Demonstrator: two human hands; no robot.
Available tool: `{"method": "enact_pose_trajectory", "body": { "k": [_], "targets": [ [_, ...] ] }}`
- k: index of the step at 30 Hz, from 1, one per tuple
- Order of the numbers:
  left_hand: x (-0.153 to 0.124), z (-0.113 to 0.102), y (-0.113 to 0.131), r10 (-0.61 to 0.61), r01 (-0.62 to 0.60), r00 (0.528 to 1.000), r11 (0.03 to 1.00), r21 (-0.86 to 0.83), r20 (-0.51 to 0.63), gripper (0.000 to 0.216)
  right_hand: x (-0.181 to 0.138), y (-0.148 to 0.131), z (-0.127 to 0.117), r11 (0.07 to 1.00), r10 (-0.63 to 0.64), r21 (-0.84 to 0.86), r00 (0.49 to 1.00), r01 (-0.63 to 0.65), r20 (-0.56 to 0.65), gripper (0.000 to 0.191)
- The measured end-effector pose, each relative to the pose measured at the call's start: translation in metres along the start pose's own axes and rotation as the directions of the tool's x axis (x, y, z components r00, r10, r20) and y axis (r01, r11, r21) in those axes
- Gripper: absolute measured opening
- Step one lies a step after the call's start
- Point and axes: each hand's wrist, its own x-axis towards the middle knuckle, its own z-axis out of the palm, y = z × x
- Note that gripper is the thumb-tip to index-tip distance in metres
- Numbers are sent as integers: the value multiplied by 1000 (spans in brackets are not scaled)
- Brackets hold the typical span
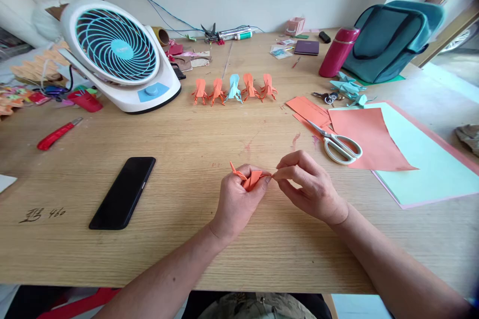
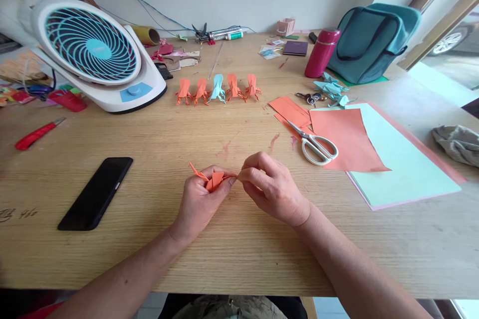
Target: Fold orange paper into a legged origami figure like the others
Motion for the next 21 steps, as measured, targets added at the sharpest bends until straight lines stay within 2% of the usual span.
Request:
{"method": "enact_pose_trajectory", "body": {
  "k": [9,21],
  "targets": [
    [-1,0,-1,42,-39,999,997,61,-35,11,-4,1,1,1000,-15,7,999,16,-43,22],
    [1,-1,-5,193,-185,980,975,120,-52,10,0,-2,-1,998,-29,-60,999,28,-17,21]
  ]
}}
